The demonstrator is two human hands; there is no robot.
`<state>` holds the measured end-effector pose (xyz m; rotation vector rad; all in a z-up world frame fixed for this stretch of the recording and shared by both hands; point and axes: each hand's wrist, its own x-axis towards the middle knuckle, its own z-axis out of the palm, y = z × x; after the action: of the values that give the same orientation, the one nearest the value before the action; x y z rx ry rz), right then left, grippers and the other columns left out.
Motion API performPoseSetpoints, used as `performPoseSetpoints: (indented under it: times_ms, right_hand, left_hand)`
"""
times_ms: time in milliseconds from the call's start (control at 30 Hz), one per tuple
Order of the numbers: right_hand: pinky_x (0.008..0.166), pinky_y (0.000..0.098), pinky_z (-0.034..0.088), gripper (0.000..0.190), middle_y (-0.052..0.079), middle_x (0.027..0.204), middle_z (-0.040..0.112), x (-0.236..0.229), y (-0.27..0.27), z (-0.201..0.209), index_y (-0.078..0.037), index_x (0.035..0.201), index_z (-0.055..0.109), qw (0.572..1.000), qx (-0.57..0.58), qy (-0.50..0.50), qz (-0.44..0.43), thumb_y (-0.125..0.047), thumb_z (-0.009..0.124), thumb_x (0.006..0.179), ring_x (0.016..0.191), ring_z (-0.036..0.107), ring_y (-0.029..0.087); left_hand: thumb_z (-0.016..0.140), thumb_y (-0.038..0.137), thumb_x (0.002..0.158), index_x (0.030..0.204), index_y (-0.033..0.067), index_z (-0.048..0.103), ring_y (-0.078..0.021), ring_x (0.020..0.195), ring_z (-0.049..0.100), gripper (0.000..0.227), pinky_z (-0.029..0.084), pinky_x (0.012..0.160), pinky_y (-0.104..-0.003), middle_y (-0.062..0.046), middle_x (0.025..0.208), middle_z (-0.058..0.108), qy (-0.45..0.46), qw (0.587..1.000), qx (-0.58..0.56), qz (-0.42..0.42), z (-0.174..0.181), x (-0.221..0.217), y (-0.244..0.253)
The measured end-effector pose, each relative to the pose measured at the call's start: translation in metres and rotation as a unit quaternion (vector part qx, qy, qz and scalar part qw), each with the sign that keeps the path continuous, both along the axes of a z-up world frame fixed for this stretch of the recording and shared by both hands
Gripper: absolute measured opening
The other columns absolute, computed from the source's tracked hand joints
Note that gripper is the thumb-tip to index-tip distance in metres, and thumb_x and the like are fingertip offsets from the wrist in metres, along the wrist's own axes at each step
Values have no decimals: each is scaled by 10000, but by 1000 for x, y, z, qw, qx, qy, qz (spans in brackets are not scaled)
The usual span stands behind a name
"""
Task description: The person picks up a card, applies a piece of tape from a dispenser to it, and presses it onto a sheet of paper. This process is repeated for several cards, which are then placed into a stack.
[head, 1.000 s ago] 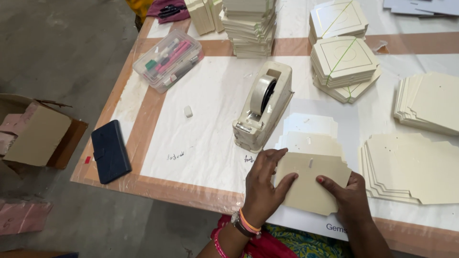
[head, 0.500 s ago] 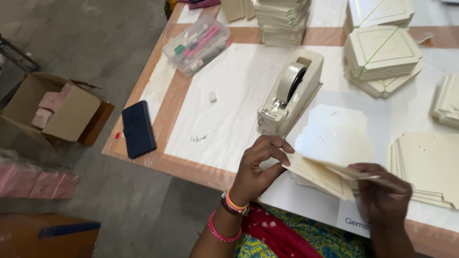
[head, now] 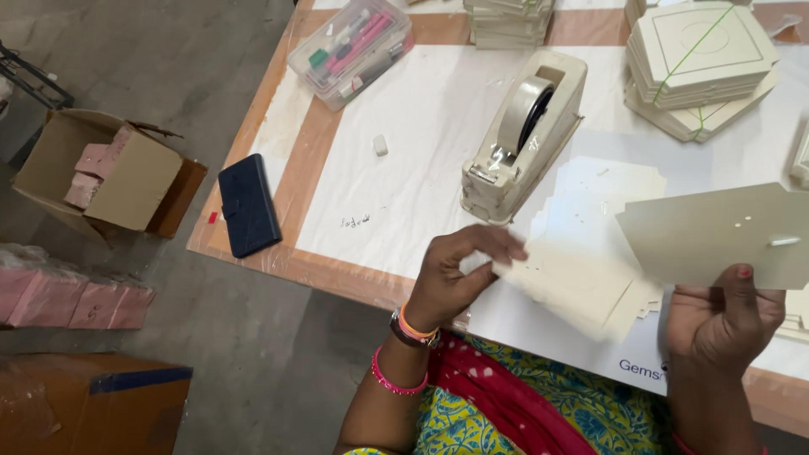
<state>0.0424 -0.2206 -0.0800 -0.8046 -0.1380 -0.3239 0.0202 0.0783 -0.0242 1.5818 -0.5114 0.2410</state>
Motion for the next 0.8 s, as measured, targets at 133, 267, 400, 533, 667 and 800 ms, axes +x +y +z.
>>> performPoseSetpoints:
  times_ms: [133,267,400,533,667,800]
  right_hand:
    - [1202,356,535,406,62,1320,671,3,9,14,-24,1413,593,999,-19,18,-46,-124,732,1045,1268,645,173]
    - [1214,351,544,391,89,1348,666,5,-8,-20,13,1423,575,998,-23,6,-64,-94,717,1075,1261,632,191]
    - [1198,373,534,344,117,1316,647,4,-6,-17,35,1410,548,995,-34,1,-97,-61,702,1118,1228,627,208]
    - [1196,371,523,370,117,1342,648,4,3,3,12,1438,534,991,-32,-15,-130,-62,666,1101,1268,641,211]
    - [1218,384,513,384,119,1394,618,5,-2,-6,-5,1479,495,990,-30,-25,-139,-28,607,1112,1312,618,218]
    - [1241,411,464,401,135,1467,554,8,-14,-29,-1,1557,418,991,-2,-28,-132,-28,524,1172,1360,561,238]
  left_hand:
    - [756,-29,901,1228,-10,634,-93,904,643,350,536,818,-242,-37,990,693,135,981,-120,74,-11,3,-9]
    - [738,-6,909,1333,-35,591,-42,881,644,449,533,789,-191,-15,966,696,173,969,-166,62,-8,9,-12]
    - [728,-23,897,1314,-63,618,-10,743,520,433,441,661,-168,41,843,598,226,964,-107,92,-13,8,-15]
    - [719,-23,880,1273,-45,642,2,648,385,401,342,578,-160,92,752,462,258,957,-70,110,-8,7,-27]
    - [710,-1,908,1233,-12,674,-25,656,391,327,355,595,-190,65,740,450,219,969,-5,111,-26,22,-43]
    - [678,5,933,1225,35,683,-149,801,535,294,475,704,-292,-50,980,618,90,978,129,134,-44,43,-72]
